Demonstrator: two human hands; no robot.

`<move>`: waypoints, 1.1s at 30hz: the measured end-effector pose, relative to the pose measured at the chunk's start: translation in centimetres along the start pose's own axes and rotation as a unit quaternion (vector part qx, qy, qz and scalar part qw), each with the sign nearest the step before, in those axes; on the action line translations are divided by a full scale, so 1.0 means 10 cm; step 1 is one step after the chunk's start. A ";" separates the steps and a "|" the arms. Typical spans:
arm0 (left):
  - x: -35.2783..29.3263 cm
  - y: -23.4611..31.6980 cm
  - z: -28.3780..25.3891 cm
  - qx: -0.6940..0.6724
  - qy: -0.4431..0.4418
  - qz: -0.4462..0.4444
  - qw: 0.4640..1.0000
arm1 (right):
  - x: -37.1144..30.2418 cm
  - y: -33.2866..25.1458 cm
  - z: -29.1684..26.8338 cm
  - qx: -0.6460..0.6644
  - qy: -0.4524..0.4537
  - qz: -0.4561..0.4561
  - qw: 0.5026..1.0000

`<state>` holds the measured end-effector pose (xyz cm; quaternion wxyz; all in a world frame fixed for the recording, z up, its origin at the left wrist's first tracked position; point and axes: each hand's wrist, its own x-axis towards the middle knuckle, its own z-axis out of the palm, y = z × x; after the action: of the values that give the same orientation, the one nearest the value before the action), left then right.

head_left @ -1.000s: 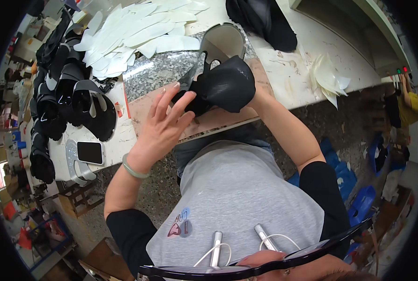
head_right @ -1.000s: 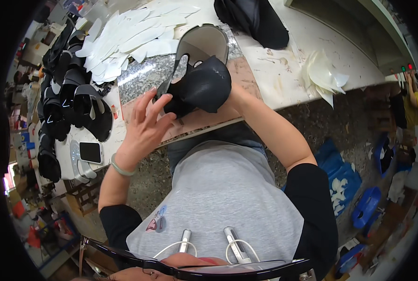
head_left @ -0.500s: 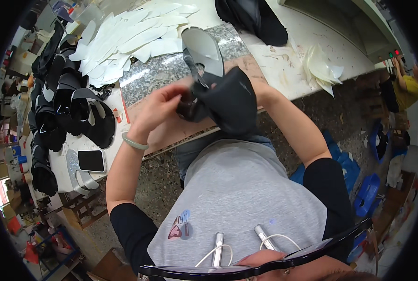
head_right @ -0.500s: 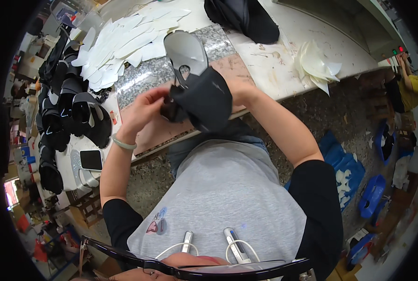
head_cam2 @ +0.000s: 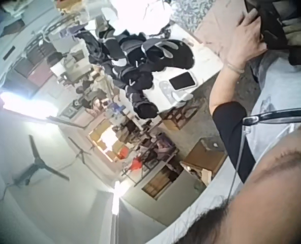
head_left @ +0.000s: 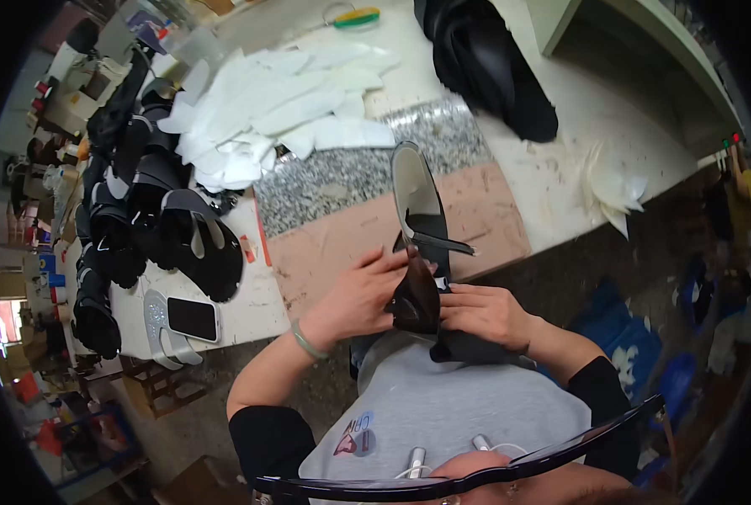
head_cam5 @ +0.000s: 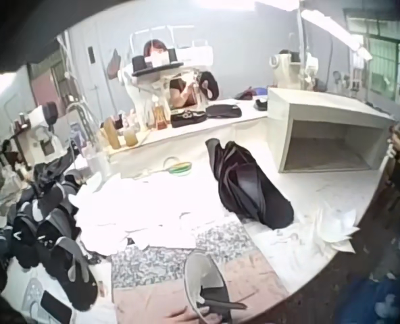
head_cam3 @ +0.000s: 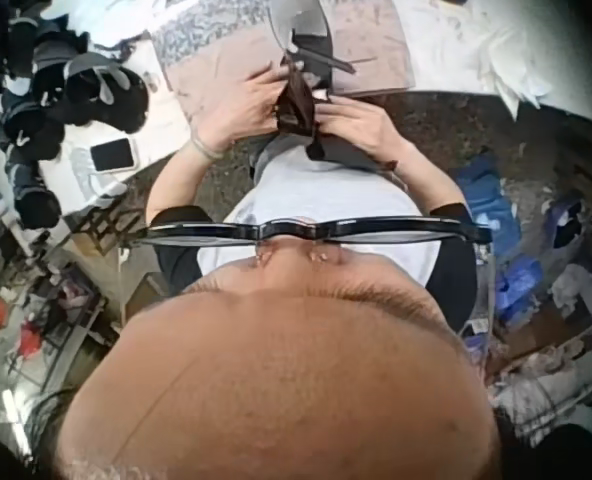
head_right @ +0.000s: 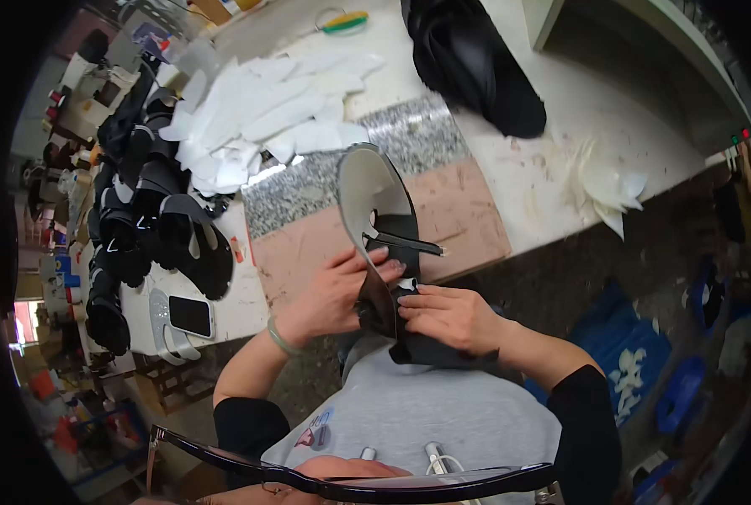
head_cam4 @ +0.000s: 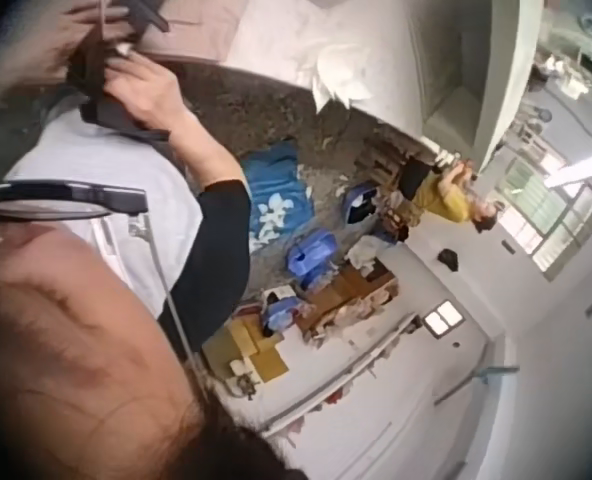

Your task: The person removes a heated lining piece from a heating box by hand, attaches it to a shoe heel component, and wraps and presses the outer shoe material over it to assemble the parts.

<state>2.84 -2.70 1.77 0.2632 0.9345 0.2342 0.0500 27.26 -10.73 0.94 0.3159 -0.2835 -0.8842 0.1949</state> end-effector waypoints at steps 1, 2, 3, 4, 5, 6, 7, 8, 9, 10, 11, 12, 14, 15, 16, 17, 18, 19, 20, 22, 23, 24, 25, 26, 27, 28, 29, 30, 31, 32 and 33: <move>0.00 0.01 0.01 -0.018 0.012 -0.002 1.000 | 0.02 -0.07 -0.03 -0.005 0.016 -0.008 1.000; 0.01 -0.01 0.00 -0.023 0.002 -0.002 1.000 | 0.02 -0.07 -0.02 0.001 0.019 0.000 1.000; 0.02 -0.03 -0.01 -0.001 0.001 -0.002 1.000 | 0.00 -0.06 -0.02 0.008 0.027 0.005 1.000; 0.03 -0.03 -0.02 0.021 0.001 0.000 1.000 | 0.00 -0.07 -0.02 0.015 0.035 0.009 0.999; 0.07 0.01 -0.08 0.023 0.021 0.008 0.999 | 0.02 -0.05 -0.05 0.020 0.040 0.009 0.999; 0.08 -0.01 -0.06 0.021 0.015 0.012 1.000 | 0.04 -0.03 -0.05 0.020 0.044 0.016 0.999; 0.08 -0.05 -0.03 0.030 0.013 0.015 0.999 | 0.06 -0.02 -0.06 0.070 0.050 0.034 0.996; 0.09 -0.11 -0.02 0.044 0.014 0.016 0.999 | 0.10 0.03 -0.08 0.119 0.056 0.044 0.990; 0.12 -0.14 0.03 0.011 0.043 0.014 0.999 | 0.11 0.04 -0.12 0.166 0.030 0.058 0.984; 0.15 -0.20 0.04 0.016 0.044 0.015 0.999 | 0.14 0.06 -0.16 0.164 0.034 0.054 0.984; 0.16 -0.21 0.05 -0.005 0.055 0.022 0.998 | 0.11 0.03 -0.17 0.178 0.005 0.056 0.982; 0.19 -0.20 0.05 -0.025 0.065 0.029 0.997 | 0.09 0.02 -0.18 0.192 -0.023 0.057 0.979; 0.22 -0.16 0.03 -0.011 0.058 0.044 0.997 | 0.04 0.09 -0.14 0.214 -0.025 0.032 0.976; 0.22 -0.15 0.06 -0.028 0.088 0.037 0.995 | 0.07 0.09 -0.14 0.251 0.031 0.068 0.965; 0.22 -0.14 0.09 -0.044 0.118 0.030 0.992 | 0.08 0.09 -0.15 0.285 0.086 0.103 0.949; 0.24 -0.05 0.04 -0.058 0.125 0.015 0.990 | 0.06 0.16 -0.12 0.252 0.104 0.131 0.953; 0.24 -0.03 0.04 -0.056 0.123 0.018 0.991 | 0.08 0.28 -0.10 0.205 0.098 0.110 0.968; 0.24 -0.02 0.03 -0.075 0.116 -0.006 0.990 | 0.07 0.37 -0.05 0.195 0.099 0.085 0.972; 0.26 -0.02 0.05 -0.096 0.108 -0.033 0.989 | 0.05 0.42 -0.02 0.188 0.101 0.061 0.975; 0.33 -0.01 0.07 -0.095 0.114 -0.039 0.988 | 0.05 0.42 -0.01 0.172 0.097 0.073 0.978; 0.33 -0.01 0.08 -0.097 0.124 -0.045 0.987 | 0.06 0.40 0.01 0.155 0.088 0.085 0.980; 0.33 -0.03 0.10 -0.097 0.123 -0.047 0.987 | 0.05 0.39 0.03 0.156 0.088 0.085 0.980; 0.31 -0.05 0.13 -0.081 0.118 -0.042 0.989 | 0.03 0.38 0.05 0.118 0.101 0.060 0.986; 0.31 -0.06 0.14 -0.064 0.113 -0.036 0.991 | 0.02 0.37 0.07 0.079 0.114 0.034 0.990; 0.31 -0.06 0.14 -0.064 0.112 -0.036 0.991 | 0.01 0.34 0.13 0.053 0.144 0.024 0.988; 0.30 -0.05 0.14 -0.033 0.113 -0.028 0.993 | 0.02 0.32 0.10 0.053 0.145 0.025 0.988; 0.29 -0.04 0.15 -0.004 0.114 -0.020 0.993 | 0.04 0.28 0.04 0.040 0.141 -0.007 0.989; 0.31 -0.03 0.14 -0.007 0.112 -0.021 0.994 | 0.04 0.25 0.02 0.028 0.137 -0.039 0.989; 0.34 -0.02 0.11 0.013 0.130 -0.013 0.991 | 0.02 0.21 0.05 0.050 0.140 -0.057 0.987; 0.36 0.01 0.10 0.033 0.149 -0.007 0.988 | -0.02 0.16 0.07 0.031 0.120 -0.073 0.990; 0.36 0.02 0.11 0.031 0.147 -0.008 0.989 | -0.07 0.15 0.05 0.039 0.105 -0.051 0.992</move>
<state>6.40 -1.69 0.86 0.1975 0.9227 0.2795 0.1775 27.97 -10.06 -0.52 0.4277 -0.2444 -0.8510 0.1820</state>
